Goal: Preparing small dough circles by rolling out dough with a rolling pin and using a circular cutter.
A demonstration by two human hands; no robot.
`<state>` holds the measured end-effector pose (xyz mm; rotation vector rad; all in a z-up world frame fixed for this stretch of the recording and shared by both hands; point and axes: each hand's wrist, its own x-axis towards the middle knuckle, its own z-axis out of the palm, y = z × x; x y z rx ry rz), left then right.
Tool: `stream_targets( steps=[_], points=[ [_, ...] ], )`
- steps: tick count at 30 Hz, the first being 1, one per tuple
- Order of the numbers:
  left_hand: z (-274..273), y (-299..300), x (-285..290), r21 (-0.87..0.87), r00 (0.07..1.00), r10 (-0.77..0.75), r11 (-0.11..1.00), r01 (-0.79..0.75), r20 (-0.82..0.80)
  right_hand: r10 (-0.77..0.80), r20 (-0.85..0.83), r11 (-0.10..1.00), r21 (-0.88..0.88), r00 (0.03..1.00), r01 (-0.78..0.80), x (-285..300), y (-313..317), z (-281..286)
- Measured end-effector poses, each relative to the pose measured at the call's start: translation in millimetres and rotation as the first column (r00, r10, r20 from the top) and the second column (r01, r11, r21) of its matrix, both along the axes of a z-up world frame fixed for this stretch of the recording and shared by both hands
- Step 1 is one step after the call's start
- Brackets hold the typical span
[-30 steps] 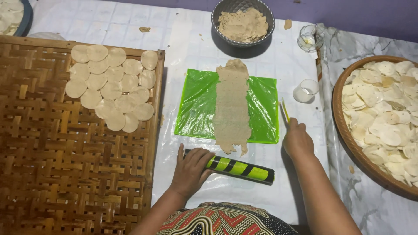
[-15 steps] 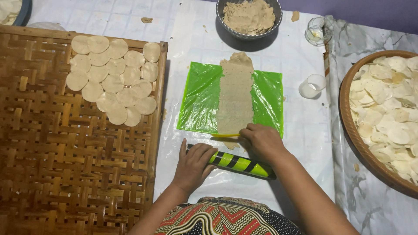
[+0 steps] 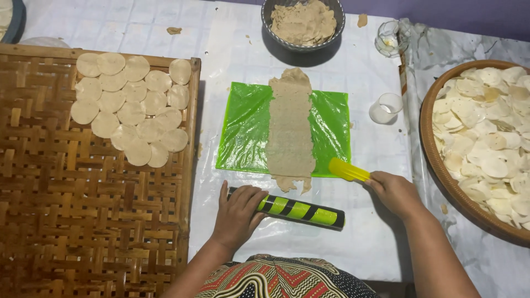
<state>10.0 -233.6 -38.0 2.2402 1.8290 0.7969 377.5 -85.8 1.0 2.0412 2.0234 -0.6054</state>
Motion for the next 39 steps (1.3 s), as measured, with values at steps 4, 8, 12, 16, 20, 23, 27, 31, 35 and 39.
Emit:
stream_targets(
  steps=[4,8,12,16,20,23,27,31,35,39],
  points=[
    [-3.3,-0.2,0.4,0.011,1.000,-0.002,1.000,0.002,-0.006,-0.075,-0.054,0.982,0.170,0.996,0.083,-5.0,-2.7,-9.8],
    [-4.1,1.0,0.8,0.013,1.000,0.008,1.000,-0.008,-0.007,0.086,-0.220,0.913,0.408,0.972,0.011,-70.5,-17.4,-18.4],
    [0.1,1.6,1.7,0.003,1.000,0.014,1.000,-0.014,-0.001,0.119,-0.107,0.992,0.064,0.987,-0.113,-139.9,-27.2,-31.6],
    [-3.7,-0.6,0.5,0.011,1.000,0.012,1.000,-0.012,-0.021,0.179,-0.160,0.966,0.216,0.971,-0.143,-175.5,-36.1,-59.5],
    [-2.1,1.3,0.6,-0.001,1.000,0.013,1.000,-0.013,-0.009,0.314,-0.301,0.920,0.331,0.900,-0.210,-184.1,-36.1,-67.5],
    [-3.7,0.7,0.4,-0.005,1.000,0.009,1.000,-0.009,-0.014,0.126,-0.406,0.990,0.106,0.905,-0.090,-182.5,-22.3,-13.3],
    [-1.6,2.6,-0.1,-0.003,1.000,0.002,1.000,-0.002,0.006,-0.084,-0.437,0.974,0.156,0.896,0.167,-155.3,18.0,5.9],
    [-0.4,2.1,0.7,-0.012,1.000,0.008,1.000,-0.008,0.009,-0.131,-0.507,0.960,0.149,0.852,0.236,-145.5,44.1,-46.5],
    [8.8,4.9,0.7,-0.026,0.999,0.002,1.000,-0.001,0.033,0.013,-0.471,0.914,0.363,0.882,0.180,-142.1,43.0,-68.2],
    [20.9,11.3,0.4,-0.110,0.998,-0.010,0.994,0.018,0.066,0.107,-0.431,0.862,0.489,0.896,0.132,-113.3,35.3,-55.8]
  ],
)
